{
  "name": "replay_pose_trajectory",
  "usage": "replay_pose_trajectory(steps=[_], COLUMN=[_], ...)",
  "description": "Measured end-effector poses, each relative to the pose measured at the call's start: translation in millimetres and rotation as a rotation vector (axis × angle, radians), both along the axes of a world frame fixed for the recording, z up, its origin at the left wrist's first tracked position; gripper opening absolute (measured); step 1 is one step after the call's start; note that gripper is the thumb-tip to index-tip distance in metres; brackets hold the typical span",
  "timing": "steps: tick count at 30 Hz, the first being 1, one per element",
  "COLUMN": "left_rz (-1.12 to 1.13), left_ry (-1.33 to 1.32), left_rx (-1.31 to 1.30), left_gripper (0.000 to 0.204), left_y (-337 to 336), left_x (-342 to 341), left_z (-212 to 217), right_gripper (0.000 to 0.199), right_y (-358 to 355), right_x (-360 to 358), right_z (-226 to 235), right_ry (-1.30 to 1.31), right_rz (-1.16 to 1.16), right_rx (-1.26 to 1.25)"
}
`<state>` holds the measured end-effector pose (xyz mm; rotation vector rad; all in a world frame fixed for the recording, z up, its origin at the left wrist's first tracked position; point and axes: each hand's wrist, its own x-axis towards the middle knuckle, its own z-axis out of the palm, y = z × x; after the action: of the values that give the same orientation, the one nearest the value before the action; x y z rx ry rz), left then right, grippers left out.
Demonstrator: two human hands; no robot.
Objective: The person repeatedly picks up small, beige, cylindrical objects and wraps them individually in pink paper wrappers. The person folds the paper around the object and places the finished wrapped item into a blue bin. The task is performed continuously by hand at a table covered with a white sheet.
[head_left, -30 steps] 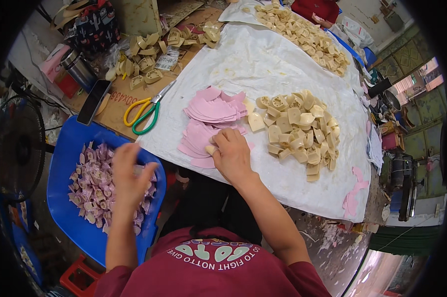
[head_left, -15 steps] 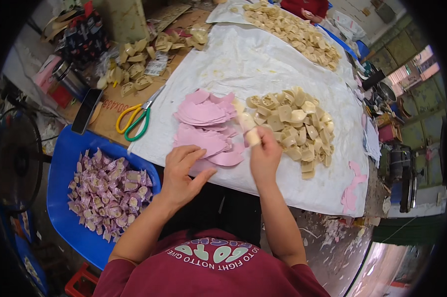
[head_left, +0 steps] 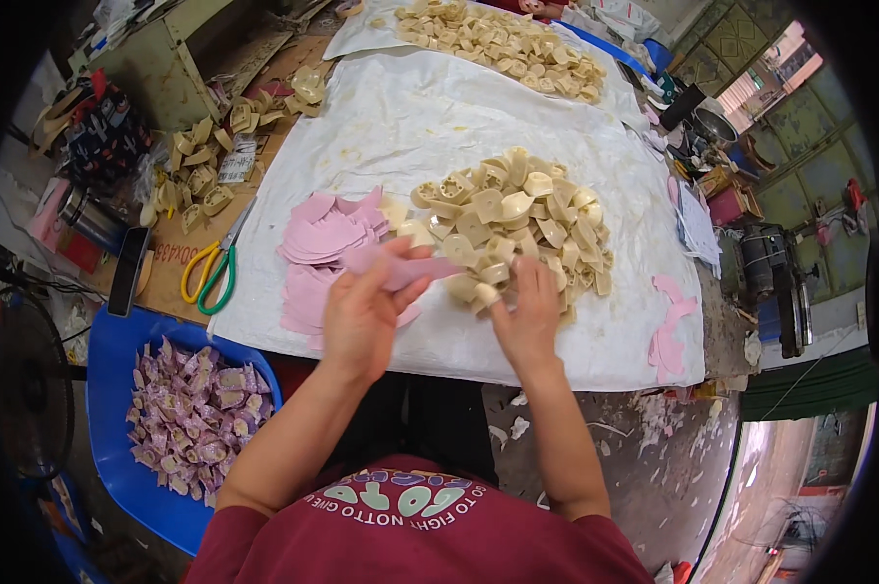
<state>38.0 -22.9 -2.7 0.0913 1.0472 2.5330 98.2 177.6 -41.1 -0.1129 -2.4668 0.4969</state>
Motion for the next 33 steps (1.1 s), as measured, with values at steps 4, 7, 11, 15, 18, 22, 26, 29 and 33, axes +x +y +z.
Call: replay_pose_trajectory(steps=[4,7,11,15,18,22,26,29,33], left_rz=[-0.094,-0.115,-0.068,0.028,0.103,0.005,0.062,0.081,0.191], left_ry=[0.161,0.293,0.393,0.48,0.217,0.034,0.052,0.042,0.09], left_rx=[-0.185,-0.24,-0.283,-0.224,-0.029,0.128,0.045,0.038,0.003], left_gripper=[0.04,0.04,0.041,0.043,0.044,0.047,0.048,0.049,0.05], left_y=[69,96,110,102,98,70,48,31,16], left_x=[0,-16,-35,-31,-17,-4,14,17,16], left_z=[-14,-43,-69,-57,-31,-11,0,3,-1], right_gripper=[0.052,0.051,0.048,0.049,0.051,0.056,0.059,0.056,0.049], right_y=[-12,-5,0,-9,-24,-56,-94,-104,-105], right_x=[6,10,24,34,30,23,13,14,29], right_z=[-14,-28,-54,-34,0,20,17,8,14], right_ry=[0.058,0.124,0.292,0.4,0.348,0.174,0.088,-0.052,-0.254], right_rz=[0.007,0.024,0.161,0.192,0.308,0.549,0.38,0.317,0.352], right_rx=[-0.209,-0.563,-1.051,-1.049,-0.743,-1.001,-1.274,-1.194,-1.106])
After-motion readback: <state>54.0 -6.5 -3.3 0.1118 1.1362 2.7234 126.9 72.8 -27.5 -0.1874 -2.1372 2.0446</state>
